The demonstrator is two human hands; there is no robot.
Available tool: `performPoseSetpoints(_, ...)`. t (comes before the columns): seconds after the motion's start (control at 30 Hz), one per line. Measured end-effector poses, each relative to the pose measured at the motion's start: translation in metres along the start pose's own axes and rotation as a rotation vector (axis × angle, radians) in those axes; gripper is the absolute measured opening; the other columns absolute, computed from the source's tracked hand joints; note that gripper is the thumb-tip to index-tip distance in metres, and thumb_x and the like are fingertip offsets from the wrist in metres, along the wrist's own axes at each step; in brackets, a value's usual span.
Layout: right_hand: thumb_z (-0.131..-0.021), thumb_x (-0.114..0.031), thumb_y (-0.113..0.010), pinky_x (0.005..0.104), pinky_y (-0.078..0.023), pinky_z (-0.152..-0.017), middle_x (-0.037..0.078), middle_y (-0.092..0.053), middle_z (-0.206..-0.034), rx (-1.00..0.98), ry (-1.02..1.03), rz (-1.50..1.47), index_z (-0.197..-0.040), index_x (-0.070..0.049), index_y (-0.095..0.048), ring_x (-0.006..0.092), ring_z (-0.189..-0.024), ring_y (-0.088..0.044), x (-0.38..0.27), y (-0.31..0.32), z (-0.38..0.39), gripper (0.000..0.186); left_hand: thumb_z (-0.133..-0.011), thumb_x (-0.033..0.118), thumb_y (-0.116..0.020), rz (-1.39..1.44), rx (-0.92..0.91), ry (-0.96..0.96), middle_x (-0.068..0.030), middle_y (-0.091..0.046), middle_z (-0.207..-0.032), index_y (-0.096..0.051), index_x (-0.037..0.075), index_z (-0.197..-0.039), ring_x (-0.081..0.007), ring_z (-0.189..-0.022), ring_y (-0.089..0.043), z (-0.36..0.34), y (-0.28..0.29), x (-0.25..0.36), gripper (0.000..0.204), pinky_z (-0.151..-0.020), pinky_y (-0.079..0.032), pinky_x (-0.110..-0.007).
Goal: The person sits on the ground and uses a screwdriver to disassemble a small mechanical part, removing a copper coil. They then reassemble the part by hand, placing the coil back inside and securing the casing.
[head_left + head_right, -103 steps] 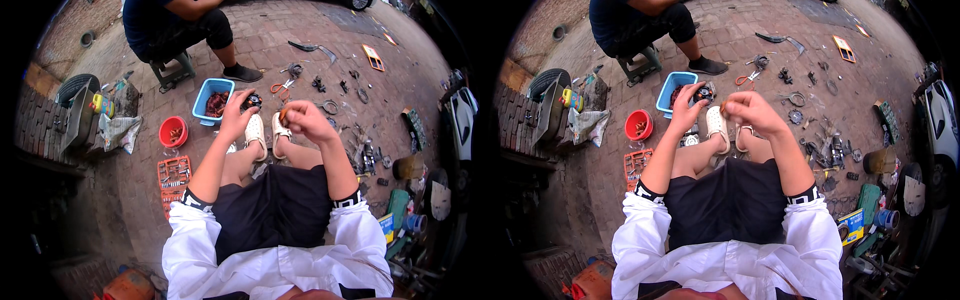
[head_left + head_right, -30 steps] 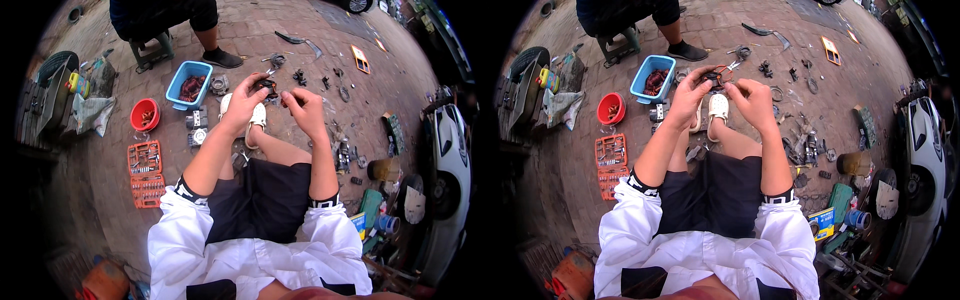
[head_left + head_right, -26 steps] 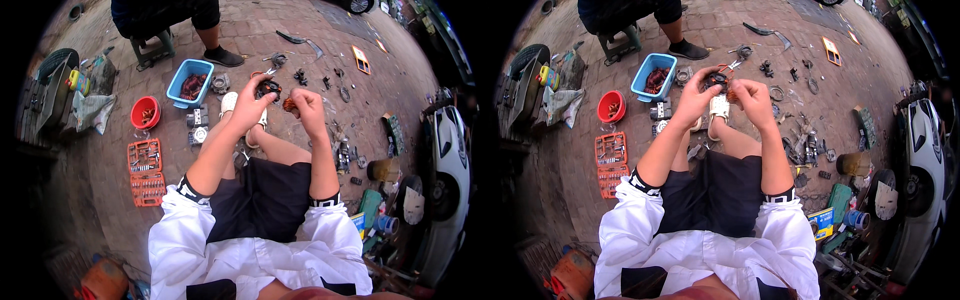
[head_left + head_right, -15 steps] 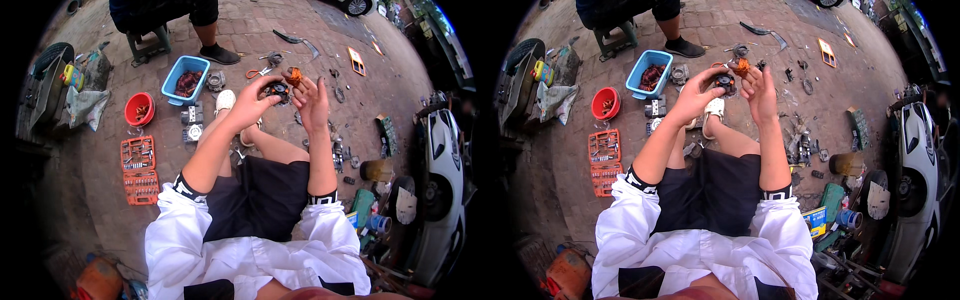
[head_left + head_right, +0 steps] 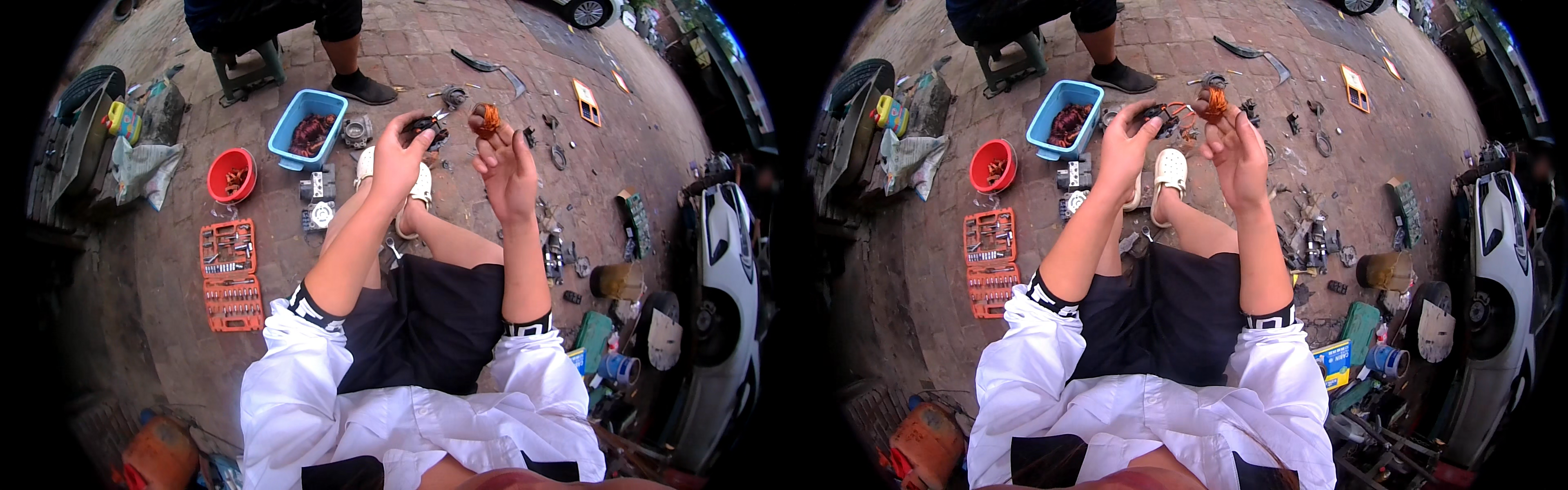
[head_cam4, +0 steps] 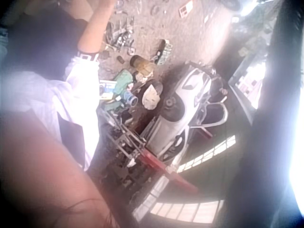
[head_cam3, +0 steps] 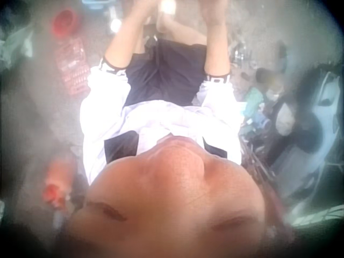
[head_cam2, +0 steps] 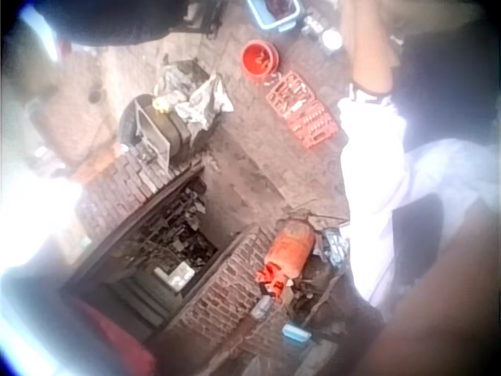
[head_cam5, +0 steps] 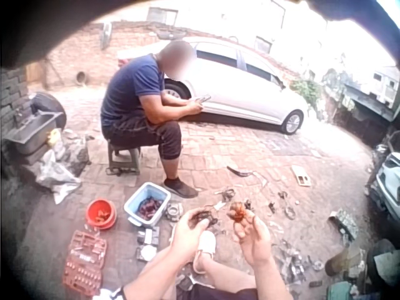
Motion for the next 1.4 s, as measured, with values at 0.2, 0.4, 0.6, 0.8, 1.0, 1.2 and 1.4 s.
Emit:
performPoseSetpoints(0.2, -0.095, -0.021, -0.048, 0.0184, -0.033, -0.055, 0.004, -0.058, -0.097, -0.121, -0.077, -0.244, -0.114, 0.003, -0.052, 0.0035, -0.062, -0.036, 0.01, 0.009, -0.001, 0.03, -0.086, 0.002, -0.057, 0.021, 0.051, 0.076, -0.0134, -0.059, -0.107, -0.047, -0.007, -0.119, -0.0158, -0.093, -0.06, -0.001, 0.002, -0.007, 0.035, -0.075, -0.052, -0.026)
performPoseSetpoints(0.4, -0.092, -0.013, -0.054, 0.0167, -0.03, -0.049, 0.004, -0.06, -0.083, -0.026, -0.085, -0.105, -0.104, 0.002, -0.057, 0.0024, -0.052, -0.036, 0.013, 0.017, -0.003, 0.02, -0.086, 0.001, -0.057, 0.087, 0.031, 0.164, -0.0128, -0.057, -0.111, -0.045, -0.005, -0.122, -0.0167, -0.097, -0.059, 0.001, 0.003, -0.008, 0.038, -0.075, -0.052, -0.026)
performPoseSetpoints(0.6, -0.09, -0.015, -0.057, 0.0171, -0.028, -0.047, 0.004, -0.061, -0.08, -0.089, -0.066, -0.065, -0.102, 0.002, -0.058, 0.0024, -0.051, -0.036, 0.01, 0.012, -0.001, 0.021, -0.085, 0.002, -0.058, 0.186, -0.072, 0.212, -0.0137, -0.056, -0.114, -0.046, -0.005, -0.122, -0.0177, -0.103, -0.056, -0.001, -0.001, -0.019, 0.039, -0.086, -0.048, -0.029)
performPoseSetpoints(0.8, -0.084, -0.02, -0.064, 0.0194, -0.04, -0.055, 0.005, -0.062, -0.082, -0.311, -0.14, 0.326, -0.1, 0.003, -0.059, 0.0069, -0.065, -0.054, 0.013, -0.011, 0.018, 0.028, -0.08, 0.002, -0.064, -0.063, -0.095, -0.017, -0.0147, -0.056, -0.115, -0.048, -0.003, -0.119, -0.021, -0.105, -0.056, -0.004, -0.007, -0.011, 0.042, -0.089, -0.046, -0.031)
performPoseSetpoints(1.0, -0.083, -0.022, -0.065, 0.0254, -0.049, -0.066, 0.008, -0.063, -0.088, -0.426, -0.165, 0.478, -0.096, 0.004, -0.06, 0.0121, -0.074, -0.06, 0.012, -0.027, 0.025, 0.03, -0.077, -0.001, -0.064, -0.392, -0.075, -0.14, -0.0146, -0.056, -0.117, -0.049, -0.003, -0.12, -0.0213, -0.108, -0.056, 0.001, -0.009, -0.012, 0.046, -0.095, -0.044, -0.032)
performPoseSetpoints(1.2, -0.087, -0.01, -0.052, 0.0186, -0.036, -0.051, 0.01, -0.06, -0.105, -0.053, 0.169, -0.105, -0.119, 0.003, -0.048, 0.0052, -0.057, -0.042, -0.029, 0.009, 0.007, 0.035, -0.074, 0.0, -0.065, -0.706, -0.22, -0.337, -0.019, -0.054, -0.119, -0.039, 0.002, -0.129, -0.0338, -0.114, -0.051, 0.015, -0.027, 0.02, 0.061, -0.095, -0.04, -0.037)
performPoseSetpoints(1.4, -0.083, -0.003, -0.054, 0.0252, -0.038, -0.053, 0.008, -0.06, -0.099, 0.094, 0.33, 0.976, -0.124, 0.002, -0.044, 0.0093, -0.059, -0.047, -0.027, 0.017, 0.003, 0.043, -0.073, 0.001, -0.066, -0.768, -0.191, -0.554, -0.0191, -0.054, -0.118, -0.038, 0.003, -0.129, -0.037, -0.111, -0.05, 0.025, -0.034, 0.038, 0.063, -0.092, -0.041, -0.04)
Point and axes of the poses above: each hand's wrist, its own z-axis away from the middle knuckle, its own y-axis out of the back of the hand, x = y × z, the point moved 8 cm from there along -z, towards the middle knuckle
